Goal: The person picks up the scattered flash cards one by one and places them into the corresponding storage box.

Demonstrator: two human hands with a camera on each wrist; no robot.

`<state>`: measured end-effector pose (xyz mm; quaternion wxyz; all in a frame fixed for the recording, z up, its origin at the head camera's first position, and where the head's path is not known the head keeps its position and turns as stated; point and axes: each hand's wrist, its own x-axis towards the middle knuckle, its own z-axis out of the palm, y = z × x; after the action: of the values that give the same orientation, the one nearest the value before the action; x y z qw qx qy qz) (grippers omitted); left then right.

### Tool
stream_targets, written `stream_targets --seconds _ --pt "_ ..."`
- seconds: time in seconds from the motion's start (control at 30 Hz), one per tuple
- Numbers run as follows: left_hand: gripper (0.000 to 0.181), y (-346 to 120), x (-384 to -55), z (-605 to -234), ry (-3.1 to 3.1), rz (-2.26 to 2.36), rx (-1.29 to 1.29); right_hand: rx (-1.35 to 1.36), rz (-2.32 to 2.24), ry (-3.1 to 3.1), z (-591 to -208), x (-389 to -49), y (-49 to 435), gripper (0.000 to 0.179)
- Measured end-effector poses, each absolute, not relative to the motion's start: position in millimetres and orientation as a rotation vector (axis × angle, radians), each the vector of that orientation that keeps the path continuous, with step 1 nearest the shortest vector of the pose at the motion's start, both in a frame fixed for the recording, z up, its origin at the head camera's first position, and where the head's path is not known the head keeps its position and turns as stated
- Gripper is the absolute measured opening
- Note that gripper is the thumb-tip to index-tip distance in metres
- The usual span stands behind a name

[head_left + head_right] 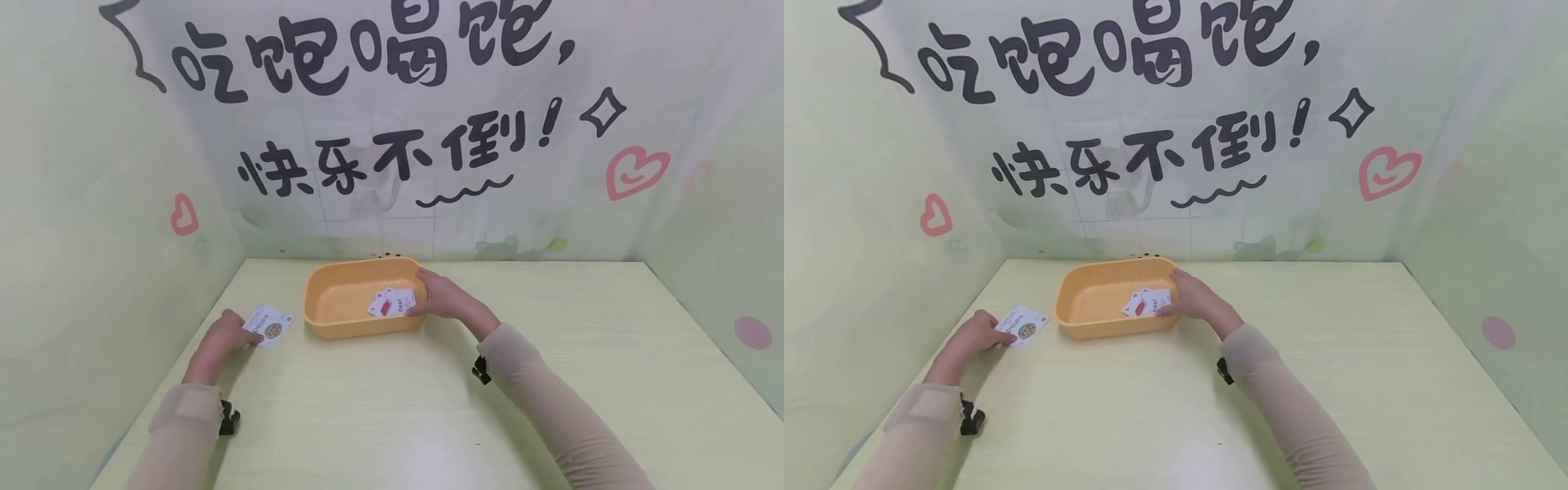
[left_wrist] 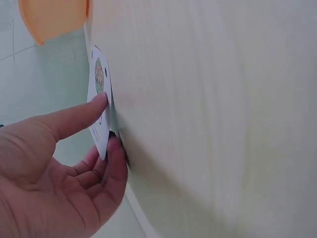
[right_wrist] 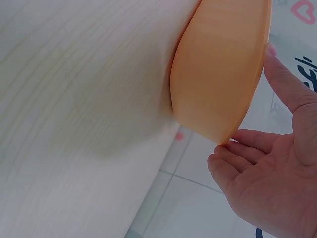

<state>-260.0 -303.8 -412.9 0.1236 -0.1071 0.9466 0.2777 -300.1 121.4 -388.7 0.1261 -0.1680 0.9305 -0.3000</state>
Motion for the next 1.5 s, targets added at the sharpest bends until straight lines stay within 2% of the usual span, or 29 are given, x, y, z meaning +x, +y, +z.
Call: stream_targets --seconds 0.1,0.2,0.5,0.83,1.1,1.5 --pt "0.045 -306.3 -261.4 -413.4 2.785 0.895 -0.312 -0.496 -0.872 2.706 -388.6 -299.6 121.6 0.097" --pt "0.040 -310.5 -264.0 -414.9 2.787 0.991 -0.332 -0.494 -0.877 2.702 -388.5 -299.6 121.2 0.097" --pt "0.038 -311.0 -266.7 -407.4 2.842 1.315 -0.396 -0.498 -0.870 2.712 -388.3 -299.9 121.2 0.096" --pt "0.039 -286.3 -270.2 -375.0 2.906 1.631 -0.496 -0.485 -0.865 2.709 -388.3 -300.1 121.4 0.096" --pt "0.036 -249.8 -274.8 -358.1 2.858 1.760 -0.324 -0.492 -0.849 2.714 -386.2 -300.6 120.5 0.096" --pt "0.028 -179.6 -293.0 -373.2 2.761 1.636 -0.096 -0.512 -0.846 2.707 -388.1 -303.3 117.1 0.097"
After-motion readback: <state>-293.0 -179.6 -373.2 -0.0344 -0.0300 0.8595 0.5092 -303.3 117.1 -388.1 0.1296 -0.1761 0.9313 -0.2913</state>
